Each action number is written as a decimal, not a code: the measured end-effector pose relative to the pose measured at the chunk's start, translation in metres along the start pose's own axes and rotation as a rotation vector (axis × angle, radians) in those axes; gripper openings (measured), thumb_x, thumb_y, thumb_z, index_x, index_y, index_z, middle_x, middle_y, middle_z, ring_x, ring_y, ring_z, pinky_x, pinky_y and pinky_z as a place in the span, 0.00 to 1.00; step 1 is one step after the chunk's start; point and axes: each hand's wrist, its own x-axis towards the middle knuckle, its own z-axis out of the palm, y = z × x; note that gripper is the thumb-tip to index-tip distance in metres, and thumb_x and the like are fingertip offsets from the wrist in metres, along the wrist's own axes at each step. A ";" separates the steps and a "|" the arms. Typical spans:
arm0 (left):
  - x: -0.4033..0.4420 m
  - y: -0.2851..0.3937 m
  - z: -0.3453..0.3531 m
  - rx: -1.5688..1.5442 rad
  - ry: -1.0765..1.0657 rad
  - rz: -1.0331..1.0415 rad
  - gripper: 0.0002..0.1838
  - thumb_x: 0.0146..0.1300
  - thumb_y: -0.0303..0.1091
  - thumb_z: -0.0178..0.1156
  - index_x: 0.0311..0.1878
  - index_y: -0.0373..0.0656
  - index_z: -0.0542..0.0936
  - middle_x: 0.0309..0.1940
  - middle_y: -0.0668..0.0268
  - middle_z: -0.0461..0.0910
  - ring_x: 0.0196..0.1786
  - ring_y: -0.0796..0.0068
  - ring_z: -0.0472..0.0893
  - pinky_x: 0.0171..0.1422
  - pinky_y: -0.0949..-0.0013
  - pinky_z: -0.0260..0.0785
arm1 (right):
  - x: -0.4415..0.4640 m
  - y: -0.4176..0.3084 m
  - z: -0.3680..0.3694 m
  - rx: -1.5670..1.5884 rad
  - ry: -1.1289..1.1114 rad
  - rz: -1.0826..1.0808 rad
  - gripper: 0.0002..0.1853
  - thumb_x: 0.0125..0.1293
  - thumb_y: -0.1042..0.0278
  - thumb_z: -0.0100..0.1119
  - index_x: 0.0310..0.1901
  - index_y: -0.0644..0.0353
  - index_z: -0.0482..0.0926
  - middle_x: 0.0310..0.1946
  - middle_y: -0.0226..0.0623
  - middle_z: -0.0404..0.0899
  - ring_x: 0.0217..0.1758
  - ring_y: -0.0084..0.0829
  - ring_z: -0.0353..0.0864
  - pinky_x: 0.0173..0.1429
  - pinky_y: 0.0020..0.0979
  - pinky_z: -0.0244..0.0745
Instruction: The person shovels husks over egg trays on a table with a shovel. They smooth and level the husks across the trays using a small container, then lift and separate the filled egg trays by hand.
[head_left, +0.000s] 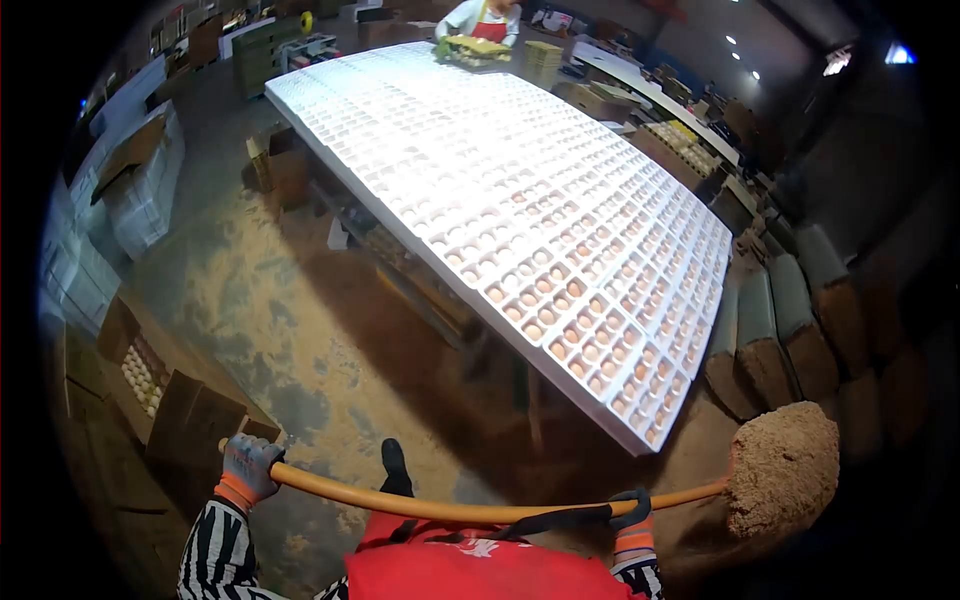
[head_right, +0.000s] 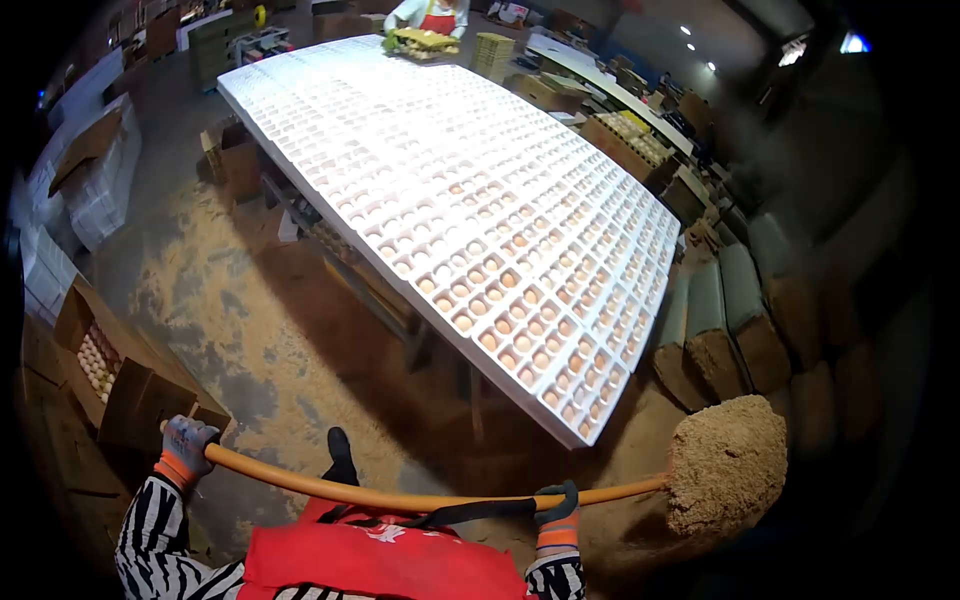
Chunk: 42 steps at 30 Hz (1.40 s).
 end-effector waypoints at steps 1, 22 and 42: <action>0.013 -0.015 -0.002 0.025 0.034 -0.001 0.09 0.35 0.32 0.64 0.25 0.52 0.79 0.21 0.66 0.78 0.30 0.62 0.78 0.38 0.62 0.64 | 0.008 -0.003 0.015 -0.023 -0.018 -0.007 0.18 0.60 0.53 0.55 0.18 0.52 0.68 0.18 0.34 0.73 0.24 0.36 0.74 0.36 0.39 0.74; 0.294 -0.358 -0.018 -0.212 -0.116 -0.280 0.15 0.37 0.40 0.69 0.33 0.51 0.85 0.29 0.65 0.83 0.35 0.63 0.81 0.42 0.65 0.71 | 0.155 0.081 0.637 0.141 -0.414 0.074 0.10 0.62 0.67 0.56 0.27 0.56 0.65 0.21 0.31 0.68 0.27 0.30 0.70 0.37 0.31 0.71; 0.410 -0.630 0.097 -0.419 -0.560 -0.591 0.23 0.53 0.52 0.63 0.50 0.53 0.81 0.39 0.55 0.82 0.41 0.56 0.81 0.44 0.59 0.74 | 0.174 0.247 1.351 -0.577 -0.694 -0.322 0.18 0.51 0.62 0.72 0.32 0.64 0.74 0.19 0.37 0.76 0.20 0.31 0.77 0.21 0.30 0.71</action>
